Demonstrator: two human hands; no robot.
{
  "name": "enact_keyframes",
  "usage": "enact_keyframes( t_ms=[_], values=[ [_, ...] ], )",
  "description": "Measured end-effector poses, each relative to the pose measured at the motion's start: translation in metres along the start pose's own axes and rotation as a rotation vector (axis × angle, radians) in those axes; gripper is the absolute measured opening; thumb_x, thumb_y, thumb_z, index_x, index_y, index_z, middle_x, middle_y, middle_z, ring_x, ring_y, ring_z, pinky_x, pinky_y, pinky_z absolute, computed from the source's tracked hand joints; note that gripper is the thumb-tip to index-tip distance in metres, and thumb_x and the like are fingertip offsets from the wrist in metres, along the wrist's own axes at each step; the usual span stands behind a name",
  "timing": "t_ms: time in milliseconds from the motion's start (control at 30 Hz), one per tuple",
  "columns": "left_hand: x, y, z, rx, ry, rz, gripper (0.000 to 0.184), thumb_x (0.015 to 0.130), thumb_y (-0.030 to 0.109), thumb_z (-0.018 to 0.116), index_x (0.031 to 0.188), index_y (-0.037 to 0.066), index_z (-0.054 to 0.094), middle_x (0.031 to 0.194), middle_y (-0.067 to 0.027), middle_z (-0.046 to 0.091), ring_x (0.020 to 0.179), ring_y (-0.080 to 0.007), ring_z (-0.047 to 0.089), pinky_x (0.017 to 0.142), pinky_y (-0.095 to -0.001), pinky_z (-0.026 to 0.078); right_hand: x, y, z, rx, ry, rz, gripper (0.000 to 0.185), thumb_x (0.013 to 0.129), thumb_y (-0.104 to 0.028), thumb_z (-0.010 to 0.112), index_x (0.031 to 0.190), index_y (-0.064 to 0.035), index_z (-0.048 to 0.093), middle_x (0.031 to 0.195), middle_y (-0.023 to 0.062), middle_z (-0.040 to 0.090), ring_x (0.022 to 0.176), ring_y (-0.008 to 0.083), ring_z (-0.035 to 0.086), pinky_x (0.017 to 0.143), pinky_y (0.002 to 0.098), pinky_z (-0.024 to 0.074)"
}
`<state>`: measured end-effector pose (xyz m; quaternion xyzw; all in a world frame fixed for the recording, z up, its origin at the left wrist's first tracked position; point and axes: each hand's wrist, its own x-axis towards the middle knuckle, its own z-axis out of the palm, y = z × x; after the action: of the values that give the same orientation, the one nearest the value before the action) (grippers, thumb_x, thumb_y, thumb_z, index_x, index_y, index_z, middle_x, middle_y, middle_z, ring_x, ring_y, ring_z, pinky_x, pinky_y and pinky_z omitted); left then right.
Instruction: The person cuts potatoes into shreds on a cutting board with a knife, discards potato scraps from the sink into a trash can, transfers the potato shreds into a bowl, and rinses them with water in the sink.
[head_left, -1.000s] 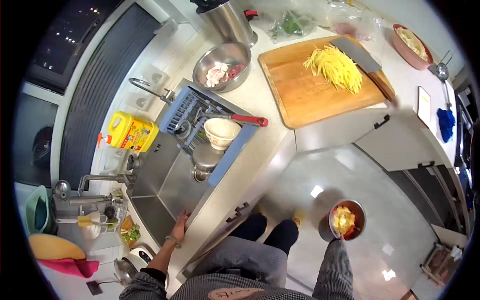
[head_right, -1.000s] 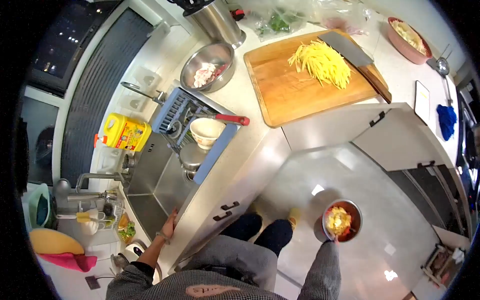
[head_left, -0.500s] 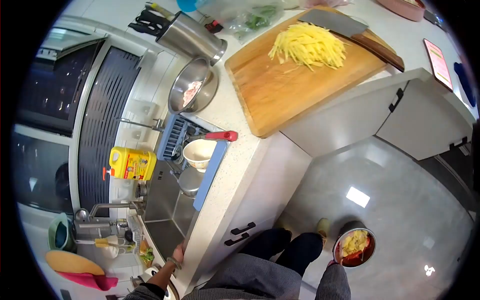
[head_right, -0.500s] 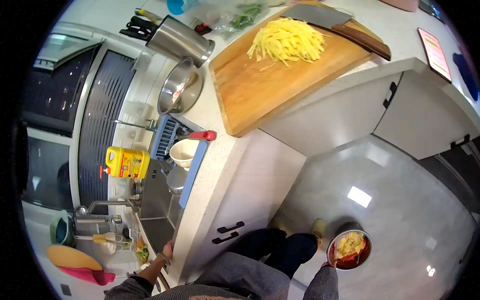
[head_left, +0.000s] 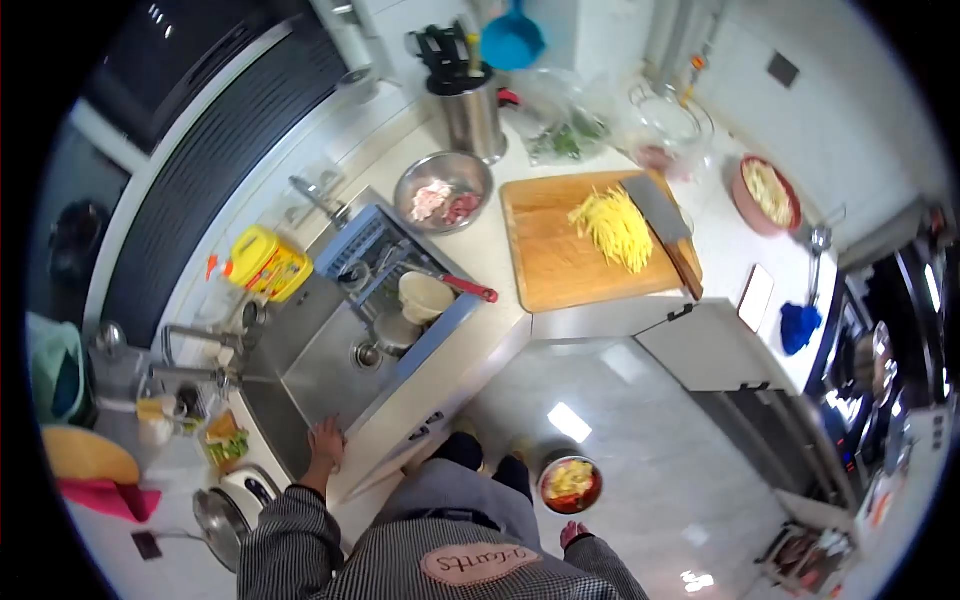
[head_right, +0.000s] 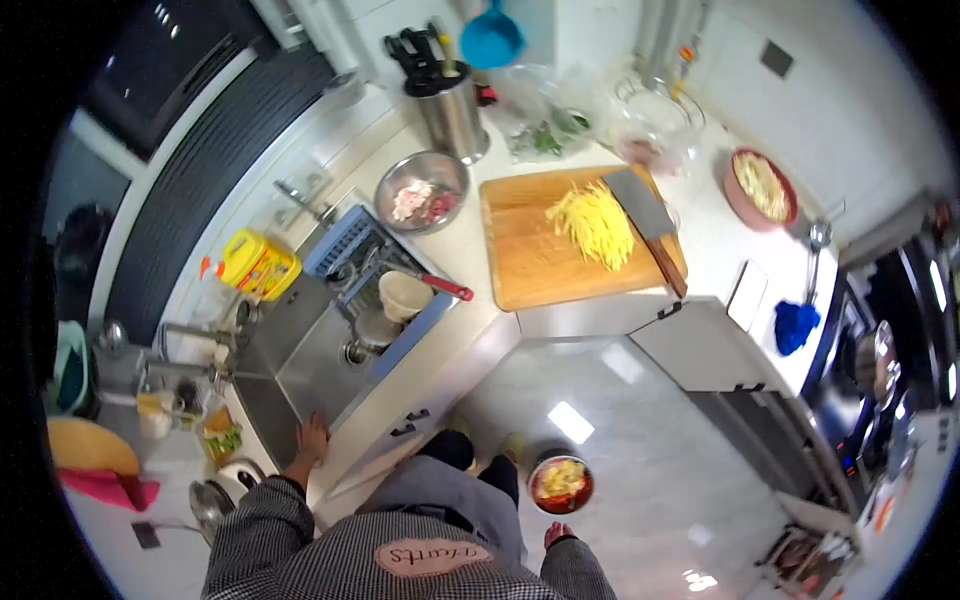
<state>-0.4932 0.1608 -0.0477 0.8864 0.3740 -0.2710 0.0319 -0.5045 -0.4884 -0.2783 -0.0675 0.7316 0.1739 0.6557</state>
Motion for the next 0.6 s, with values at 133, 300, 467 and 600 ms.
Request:
enact_keyframes(
  t_ms=[133,300,467,600],
  values=[
    [0.023,-0.019,0.038,-0.014,-0.004,0.031,0.057,0.085,0.028,0.051,0.139,0.022,0.035,0.148,-0.0079,0.023,0.135,-0.0281,0.025,0.108,-0.0526,0.020,-0.089,-0.022,0.051,-0.138,0.010,-0.157,0.024,0.093,-0.032,0.049,0.095,-0.0091,0.057,0.081,0.0058,0.068,0.074,0.0214,0.065,0.064,0.0362,0.0542],
    [0.013,-0.007,0.024,-0.330,0.062,0.013,0.049,0.088,0.031,0.047,0.136,0.023,0.039,0.140,-0.0079,0.039,0.131,-0.0271,0.032,0.108,-0.0487,0.022,-0.150,0.000,0.089,-0.343,0.059,-0.386,0.023,0.089,-0.028,0.057,0.097,-0.0068,0.056,0.092,0.0034,0.066,0.081,0.0211,0.064,0.065,0.0349,0.0534],
    [0.001,0.003,0.015,-0.492,0.118,0.004,0.045,0.089,0.033,0.044,0.132,0.022,0.044,0.134,-0.0071,0.047,0.128,-0.0246,0.038,0.107,-0.0484,0.023,-0.179,0.028,0.110,-0.689,0.154,-0.452,0.033,0.086,-0.034,0.058,0.113,-0.0145,0.055,0.110,0.0009,0.062,0.097,0.0217,0.060,0.069,0.0366,0.0480],
    [0.002,0.005,0.003,-0.512,0.079,-0.050,0.041,0.089,0.032,0.044,0.129,0.021,0.047,0.131,-0.0060,0.050,0.125,-0.0244,0.041,0.106,-0.0471,0.026,-0.169,0.018,0.130,-0.643,0.055,-0.457,0.027,0.083,-0.026,0.067,0.097,-0.0037,0.060,0.088,0.0107,0.066,0.084,0.0295,0.063,0.078,0.0427,0.0528]
  ],
)
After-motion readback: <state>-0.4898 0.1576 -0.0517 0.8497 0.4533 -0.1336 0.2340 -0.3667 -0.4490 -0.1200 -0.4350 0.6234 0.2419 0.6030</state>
